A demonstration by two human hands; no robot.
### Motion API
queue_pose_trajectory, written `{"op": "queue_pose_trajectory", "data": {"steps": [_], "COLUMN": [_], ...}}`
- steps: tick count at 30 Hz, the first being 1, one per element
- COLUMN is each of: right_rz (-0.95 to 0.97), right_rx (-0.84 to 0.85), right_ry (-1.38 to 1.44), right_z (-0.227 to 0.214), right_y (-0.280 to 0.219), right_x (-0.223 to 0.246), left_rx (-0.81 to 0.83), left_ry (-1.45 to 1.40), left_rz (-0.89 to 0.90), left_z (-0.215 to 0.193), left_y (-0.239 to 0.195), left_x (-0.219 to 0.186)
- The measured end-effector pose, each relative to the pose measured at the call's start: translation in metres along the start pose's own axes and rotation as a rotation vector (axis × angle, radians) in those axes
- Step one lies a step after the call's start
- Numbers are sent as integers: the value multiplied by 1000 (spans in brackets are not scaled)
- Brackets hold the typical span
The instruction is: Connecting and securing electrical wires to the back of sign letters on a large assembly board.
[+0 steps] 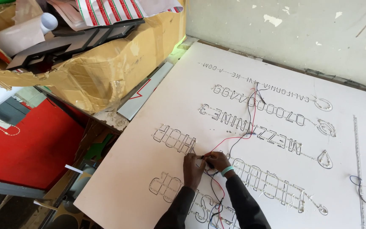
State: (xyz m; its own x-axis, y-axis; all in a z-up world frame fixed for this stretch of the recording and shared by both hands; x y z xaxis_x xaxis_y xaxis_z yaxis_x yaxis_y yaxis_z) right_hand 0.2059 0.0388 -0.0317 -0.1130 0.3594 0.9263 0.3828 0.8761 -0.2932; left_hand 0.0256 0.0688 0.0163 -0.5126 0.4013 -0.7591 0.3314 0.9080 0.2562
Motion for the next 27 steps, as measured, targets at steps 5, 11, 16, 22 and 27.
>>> {"op": "queue_pose_trajectory", "data": {"steps": [5, 11, 16, 22, 27], "right_rz": [43, 21, -24, -31, -12], "right_rx": [-37, -35, -61, -36, 38], "right_ry": [-53, -75, -248, -367, -254], "right_z": [-1, 0, -1, -5, -6], "right_y": [-14, -14, -18, -25, -48], "right_x": [19, 19, 20, 21, 52], "left_rx": [-13, 26, -22, -43, -36], "left_ry": [127, 176, 163, 59, -22], "left_rz": [22, -3, 66, 90, 240], "left_z": [2, 12, 11, 12, 5], "left_y": [3, 8, 4, 0, -1], "left_x": [-9, 1, 1, 6, -9]}}
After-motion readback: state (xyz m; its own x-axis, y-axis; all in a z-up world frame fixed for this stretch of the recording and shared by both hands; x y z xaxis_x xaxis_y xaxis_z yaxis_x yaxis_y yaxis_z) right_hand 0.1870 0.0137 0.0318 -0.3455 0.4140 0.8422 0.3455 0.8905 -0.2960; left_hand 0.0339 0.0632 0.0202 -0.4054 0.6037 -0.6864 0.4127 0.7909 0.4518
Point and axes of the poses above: each hand's wrist, its own y-axis towards the middle knuckle, its own z-axis out of the palm, x = y × z, the point moved 7 cm from there along y, towards the middle knuckle, and after that the axes turned 9 degrees about y, right-handed, at the moved point
